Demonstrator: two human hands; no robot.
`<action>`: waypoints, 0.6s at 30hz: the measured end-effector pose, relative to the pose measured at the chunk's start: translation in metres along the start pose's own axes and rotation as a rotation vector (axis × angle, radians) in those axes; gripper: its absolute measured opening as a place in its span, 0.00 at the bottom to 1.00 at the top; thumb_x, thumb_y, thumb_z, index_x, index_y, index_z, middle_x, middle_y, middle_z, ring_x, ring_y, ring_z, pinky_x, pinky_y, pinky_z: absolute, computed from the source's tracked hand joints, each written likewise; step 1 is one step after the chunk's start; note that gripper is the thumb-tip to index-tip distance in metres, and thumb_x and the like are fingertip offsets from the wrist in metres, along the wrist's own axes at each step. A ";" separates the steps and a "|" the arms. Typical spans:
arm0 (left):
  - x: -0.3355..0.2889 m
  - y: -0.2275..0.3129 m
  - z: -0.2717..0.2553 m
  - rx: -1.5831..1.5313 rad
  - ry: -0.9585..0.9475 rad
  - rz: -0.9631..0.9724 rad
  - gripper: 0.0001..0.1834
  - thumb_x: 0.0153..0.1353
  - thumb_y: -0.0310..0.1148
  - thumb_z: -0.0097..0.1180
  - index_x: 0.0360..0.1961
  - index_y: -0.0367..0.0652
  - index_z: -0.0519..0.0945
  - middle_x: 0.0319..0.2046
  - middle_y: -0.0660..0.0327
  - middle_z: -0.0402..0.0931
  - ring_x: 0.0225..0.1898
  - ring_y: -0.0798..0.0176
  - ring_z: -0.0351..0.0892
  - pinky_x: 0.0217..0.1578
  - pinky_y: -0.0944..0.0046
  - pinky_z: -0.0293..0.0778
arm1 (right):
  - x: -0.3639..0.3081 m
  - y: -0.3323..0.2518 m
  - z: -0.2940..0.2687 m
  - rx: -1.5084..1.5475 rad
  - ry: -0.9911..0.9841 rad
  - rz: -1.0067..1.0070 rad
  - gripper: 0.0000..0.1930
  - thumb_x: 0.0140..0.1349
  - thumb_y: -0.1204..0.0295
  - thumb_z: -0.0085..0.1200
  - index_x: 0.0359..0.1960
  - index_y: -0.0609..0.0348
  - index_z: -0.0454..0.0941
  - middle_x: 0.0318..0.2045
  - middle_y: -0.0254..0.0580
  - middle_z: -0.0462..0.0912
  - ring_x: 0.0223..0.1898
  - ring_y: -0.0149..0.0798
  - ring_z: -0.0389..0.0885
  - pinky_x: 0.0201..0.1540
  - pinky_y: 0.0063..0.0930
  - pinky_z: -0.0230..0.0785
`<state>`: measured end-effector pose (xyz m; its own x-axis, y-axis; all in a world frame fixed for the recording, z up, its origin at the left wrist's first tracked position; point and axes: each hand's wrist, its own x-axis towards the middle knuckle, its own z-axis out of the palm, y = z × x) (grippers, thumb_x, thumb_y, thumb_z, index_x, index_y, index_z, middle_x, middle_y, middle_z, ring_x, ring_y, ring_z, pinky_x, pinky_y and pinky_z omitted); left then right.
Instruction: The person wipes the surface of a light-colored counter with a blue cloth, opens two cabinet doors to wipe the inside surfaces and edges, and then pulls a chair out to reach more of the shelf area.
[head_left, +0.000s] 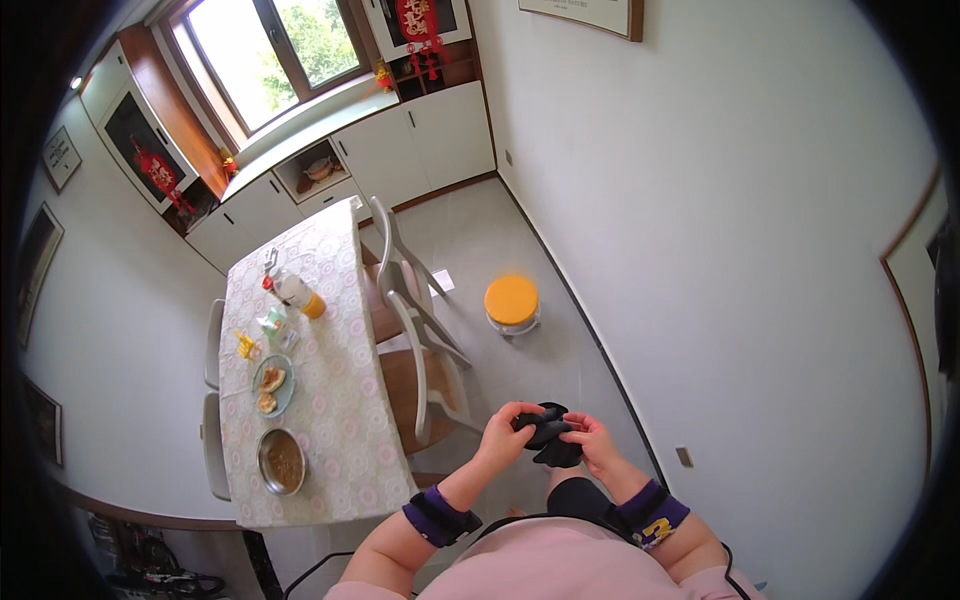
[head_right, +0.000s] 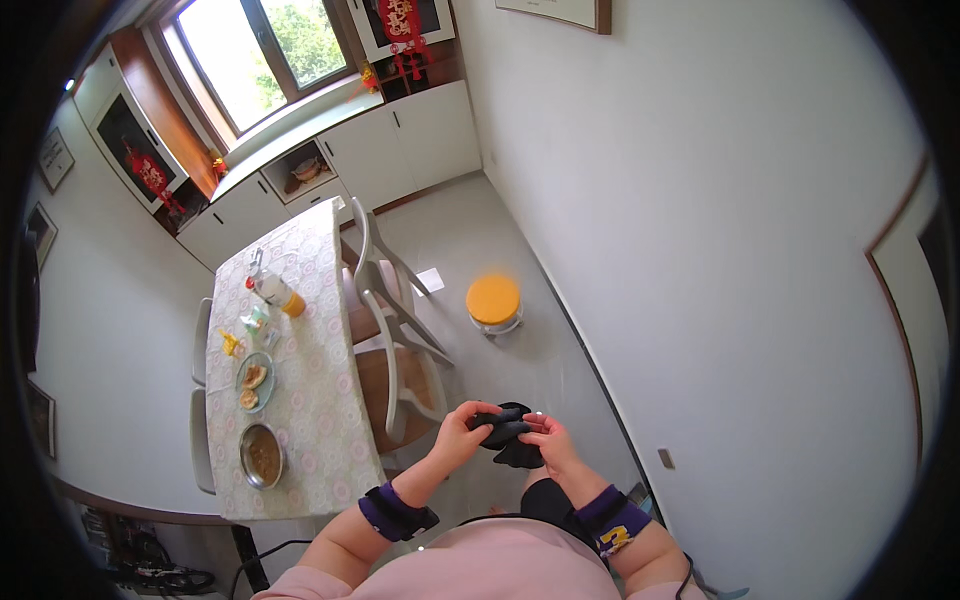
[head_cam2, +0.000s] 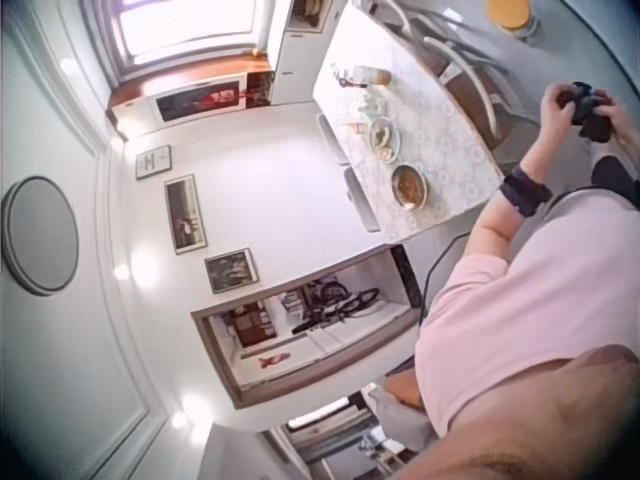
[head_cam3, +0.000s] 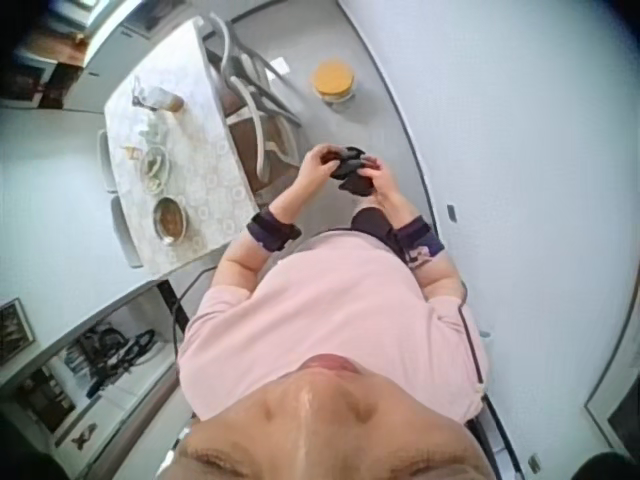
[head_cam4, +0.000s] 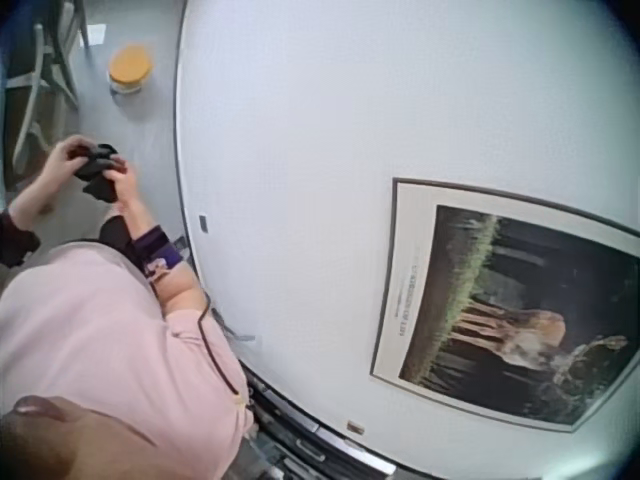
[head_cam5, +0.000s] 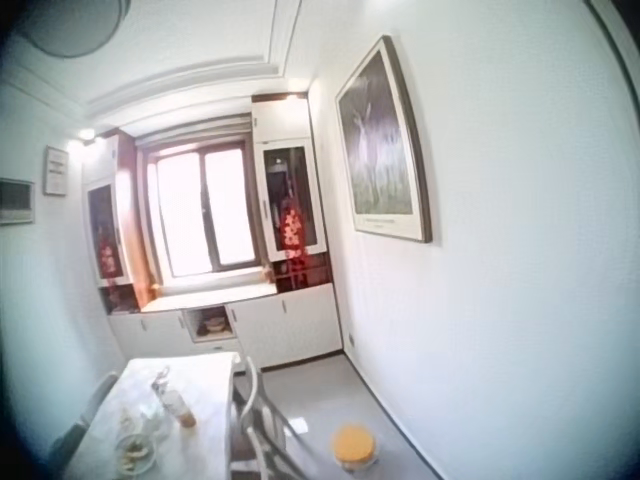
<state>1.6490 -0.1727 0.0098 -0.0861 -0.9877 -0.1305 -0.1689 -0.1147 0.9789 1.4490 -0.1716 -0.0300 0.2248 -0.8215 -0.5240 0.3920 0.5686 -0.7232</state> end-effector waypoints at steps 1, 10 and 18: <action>0.023 0.007 -0.002 0.051 -0.028 -0.018 0.18 0.51 0.20 0.54 0.44 0.40 0.81 0.38 0.60 0.80 0.38 0.66 0.78 0.41 0.66 0.74 | 0.019 -0.013 -0.003 0.025 0.020 0.038 0.22 0.53 0.86 0.58 0.51 0.62 0.74 0.42 0.42 0.83 0.44 0.36 0.81 0.51 0.28 0.74; 0.210 0.019 -0.048 -0.008 0.103 -0.049 0.17 0.54 0.19 0.54 0.45 0.40 0.81 0.27 0.68 0.75 0.24 0.76 0.67 0.28 0.73 0.66 | 0.220 -0.127 0.037 -0.169 -0.040 0.056 0.22 0.51 0.85 0.58 0.50 0.61 0.76 0.44 0.41 0.81 0.46 0.34 0.79 0.52 0.26 0.71; 0.348 -0.002 -0.125 -0.050 0.279 -0.110 0.23 0.51 0.19 0.47 0.49 0.36 0.80 0.41 0.58 0.81 0.41 0.68 0.80 0.43 0.69 0.75 | 0.372 -0.188 0.097 -0.220 -0.181 0.131 0.20 0.52 0.85 0.58 0.49 0.61 0.77 0.43 0.40 0.81 0.45 0.34 0.79 0.52 0.26 0.73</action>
<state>1.7422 -0.5295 -0.0176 0.2048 -0.9591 -0.1952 -0.1130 -0.2213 0.9686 1.5448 -0.5882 -0.0451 0.4239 -0.7235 -0.5449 0.1514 0.6497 -0.7449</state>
